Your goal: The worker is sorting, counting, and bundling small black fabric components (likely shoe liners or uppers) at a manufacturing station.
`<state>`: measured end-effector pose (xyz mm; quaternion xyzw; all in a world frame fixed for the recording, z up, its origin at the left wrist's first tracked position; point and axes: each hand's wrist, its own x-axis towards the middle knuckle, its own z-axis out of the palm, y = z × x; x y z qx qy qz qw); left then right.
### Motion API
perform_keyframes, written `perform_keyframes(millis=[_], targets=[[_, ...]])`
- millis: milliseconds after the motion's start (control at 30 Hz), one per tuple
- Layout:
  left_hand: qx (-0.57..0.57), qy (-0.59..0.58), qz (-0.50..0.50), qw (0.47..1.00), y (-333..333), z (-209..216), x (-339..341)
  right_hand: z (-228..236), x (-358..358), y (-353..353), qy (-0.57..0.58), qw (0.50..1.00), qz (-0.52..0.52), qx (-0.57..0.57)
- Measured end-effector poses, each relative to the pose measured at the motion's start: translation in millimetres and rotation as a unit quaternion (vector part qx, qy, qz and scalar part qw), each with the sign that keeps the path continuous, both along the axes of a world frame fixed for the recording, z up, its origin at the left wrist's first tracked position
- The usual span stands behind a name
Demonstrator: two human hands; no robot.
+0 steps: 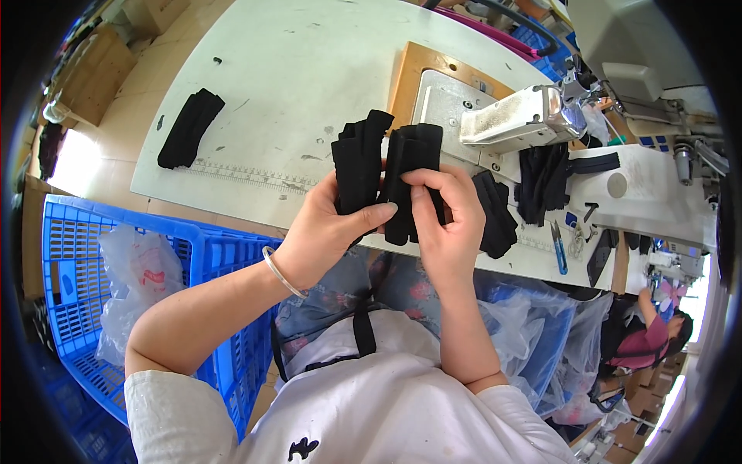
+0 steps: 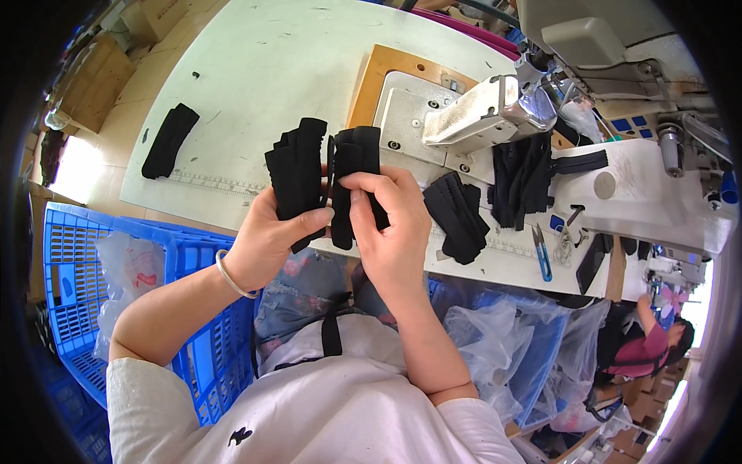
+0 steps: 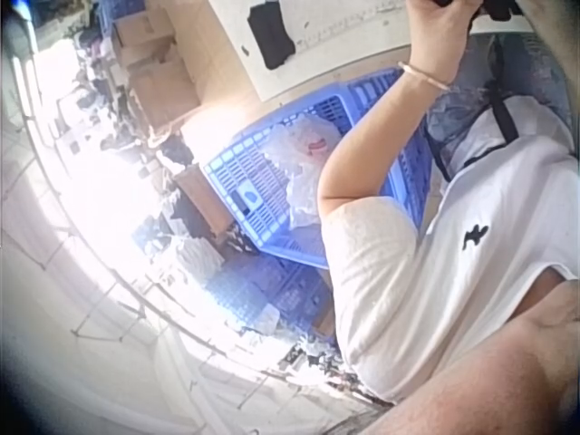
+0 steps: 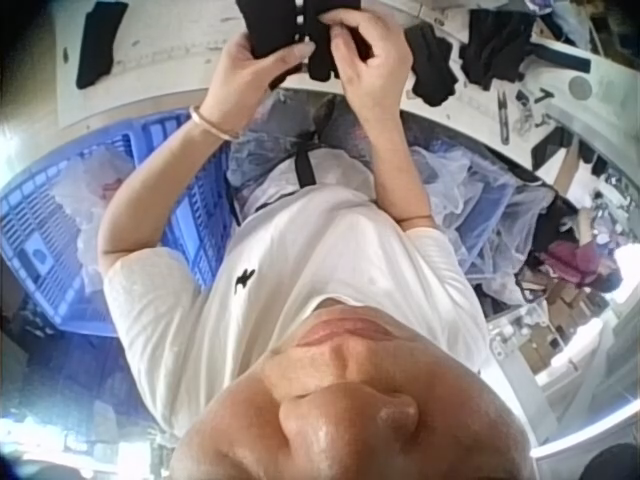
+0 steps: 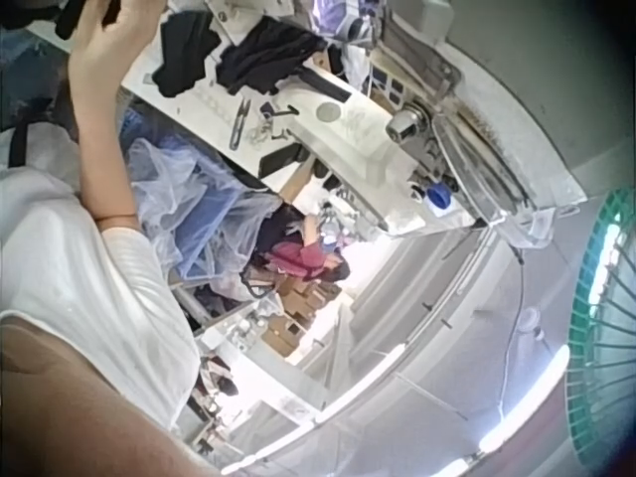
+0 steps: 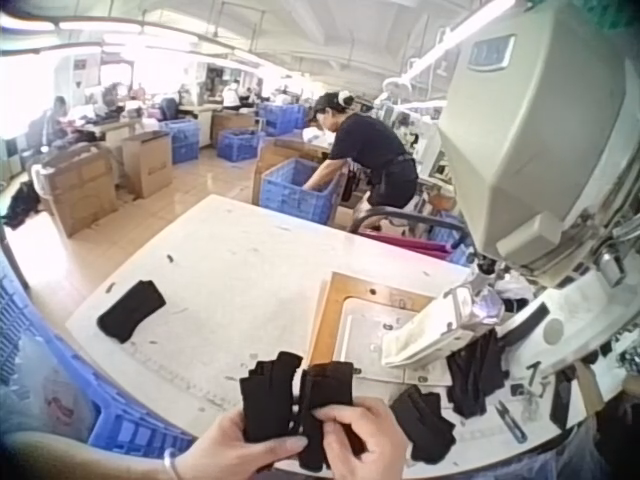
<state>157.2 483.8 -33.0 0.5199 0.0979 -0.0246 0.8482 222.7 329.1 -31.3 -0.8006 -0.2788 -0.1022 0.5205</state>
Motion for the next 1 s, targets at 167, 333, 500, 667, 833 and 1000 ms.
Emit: perform_keyframes(millis=[167,333,500,667,833,1000], targets=[[0.039,0.005,0.006,0.999,-1,1,-2,8,-4,4,0.075,0.997,0.021,0.029],[0.02,0.008,0.001,1.0,-1,6,-1,9,-1,1,0.166,0.983,0.031,0.073],[0.157,0.016,0.001,0.987,-2,9,-2,8,-2,6,0.144,0.989,0.024,0.034],[0.144,-0.005,0.019,0.989,-3,0,-1,2,-3,10,0.205,0.973,0.006,0.103],[0.147,0.002,0.019,0.989,-3,-1,-1,3,-5,9,0.206,0.975,0.033,0.071],[0.241,-0.005,0.027,0.97,-5,-1,-2,-3,-5,13,0.21,0.973,0.033,0.086]])
